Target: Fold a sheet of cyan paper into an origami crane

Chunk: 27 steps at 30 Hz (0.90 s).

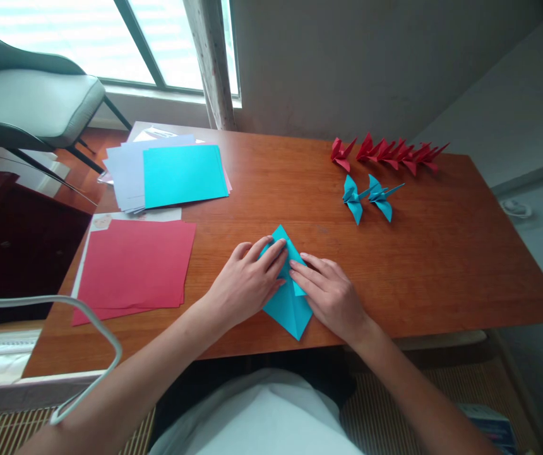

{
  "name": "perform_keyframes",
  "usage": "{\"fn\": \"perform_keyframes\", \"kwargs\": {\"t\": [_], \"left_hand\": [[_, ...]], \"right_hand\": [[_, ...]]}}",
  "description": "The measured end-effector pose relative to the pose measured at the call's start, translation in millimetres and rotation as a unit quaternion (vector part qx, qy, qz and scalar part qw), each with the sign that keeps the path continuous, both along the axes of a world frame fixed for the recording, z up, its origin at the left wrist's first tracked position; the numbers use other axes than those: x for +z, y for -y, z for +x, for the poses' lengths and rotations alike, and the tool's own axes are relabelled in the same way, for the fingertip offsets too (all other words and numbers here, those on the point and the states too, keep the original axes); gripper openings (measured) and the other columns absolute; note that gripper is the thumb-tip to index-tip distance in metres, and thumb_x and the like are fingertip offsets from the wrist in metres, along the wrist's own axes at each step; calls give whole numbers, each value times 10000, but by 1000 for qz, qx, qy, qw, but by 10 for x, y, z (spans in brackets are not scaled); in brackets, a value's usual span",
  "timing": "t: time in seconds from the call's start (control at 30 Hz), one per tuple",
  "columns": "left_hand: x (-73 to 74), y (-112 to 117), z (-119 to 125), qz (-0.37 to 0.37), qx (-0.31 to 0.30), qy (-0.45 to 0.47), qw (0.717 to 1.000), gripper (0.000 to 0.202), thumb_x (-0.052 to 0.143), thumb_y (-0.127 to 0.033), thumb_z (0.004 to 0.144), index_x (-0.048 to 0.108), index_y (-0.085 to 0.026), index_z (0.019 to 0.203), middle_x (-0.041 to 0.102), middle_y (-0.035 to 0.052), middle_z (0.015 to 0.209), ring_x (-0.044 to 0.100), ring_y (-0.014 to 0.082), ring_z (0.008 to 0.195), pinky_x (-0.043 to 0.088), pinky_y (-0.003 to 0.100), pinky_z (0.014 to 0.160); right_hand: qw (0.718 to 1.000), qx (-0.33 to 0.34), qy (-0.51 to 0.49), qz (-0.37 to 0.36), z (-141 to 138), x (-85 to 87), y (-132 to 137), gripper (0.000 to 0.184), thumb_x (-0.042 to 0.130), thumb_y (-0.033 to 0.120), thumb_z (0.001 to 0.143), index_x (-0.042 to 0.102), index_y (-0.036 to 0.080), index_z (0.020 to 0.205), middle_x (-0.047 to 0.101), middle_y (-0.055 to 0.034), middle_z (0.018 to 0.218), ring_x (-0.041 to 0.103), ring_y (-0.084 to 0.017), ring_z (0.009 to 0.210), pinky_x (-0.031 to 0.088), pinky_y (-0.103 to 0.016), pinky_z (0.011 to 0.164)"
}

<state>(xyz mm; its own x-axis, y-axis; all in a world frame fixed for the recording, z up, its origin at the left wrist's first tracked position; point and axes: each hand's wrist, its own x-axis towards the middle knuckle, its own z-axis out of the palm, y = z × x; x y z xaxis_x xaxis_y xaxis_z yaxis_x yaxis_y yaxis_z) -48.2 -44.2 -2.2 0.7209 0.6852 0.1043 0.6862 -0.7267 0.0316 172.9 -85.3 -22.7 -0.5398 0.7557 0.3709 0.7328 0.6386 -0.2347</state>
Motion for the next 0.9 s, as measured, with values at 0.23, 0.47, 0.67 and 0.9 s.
{"fn": "perform_keyframes", "kwargs": {"t": [0.23, 0.47, 0.67, 0.9], "left_hand": [[-17, 5, -8, 10, -3, -1, 1000, 466, 409, -378, 1045, 558, -153, 1425, 502, 88, 1552, 441, 313, 1402, 384, 446, 993], [-4, 19, 9, 7, 6, -5, 1000, 450, 398, -372, 1052, 567, -166, 1415, 497, 96, 1554, 448, 307, 1406, 393, 443, 998], [4, 31, 21, 17, 8, -15, 1000, 451, 394, -373, 1054, 575, -164, 1410, 492, 96, 1559, 430, 303, 1423, 403, 450, 1000], [21, 43, 28, 7, 11, -25, 1000, 438, 383, -371, 1057, 570, -212, 1420, 485, 84, 1565, 436, 308, 1425, 412, 462, 1010]], "right_hand": [[1000, -1, 4, 14, -22, -3, 4, 356, 510, 110, 982, 706, 211, 1262, 690, -42, 1341, 610, -277, 1278, 526, -472, 1025], [1000, 7, 8, 24, -27, -14, 10, 348, 513, 109, 984, 708, 202, 1257, 697, -40, 1333, 607, -268, 1273, 528, -456, 1016], [999, 10, 12, 34, -23, -33, 7, 324, 520, 104, 985, 708, 159, 1243, 699, -48, 1332, 599, -269, 1276, 515, -447, 1027], [1000, 11, 10, 27, -13, -68, 8, 334, 523, 107, 987, 692, 167, 1268, 700, -53, 1331, 587, -273, 1297, 502, -446, 1035]]}}
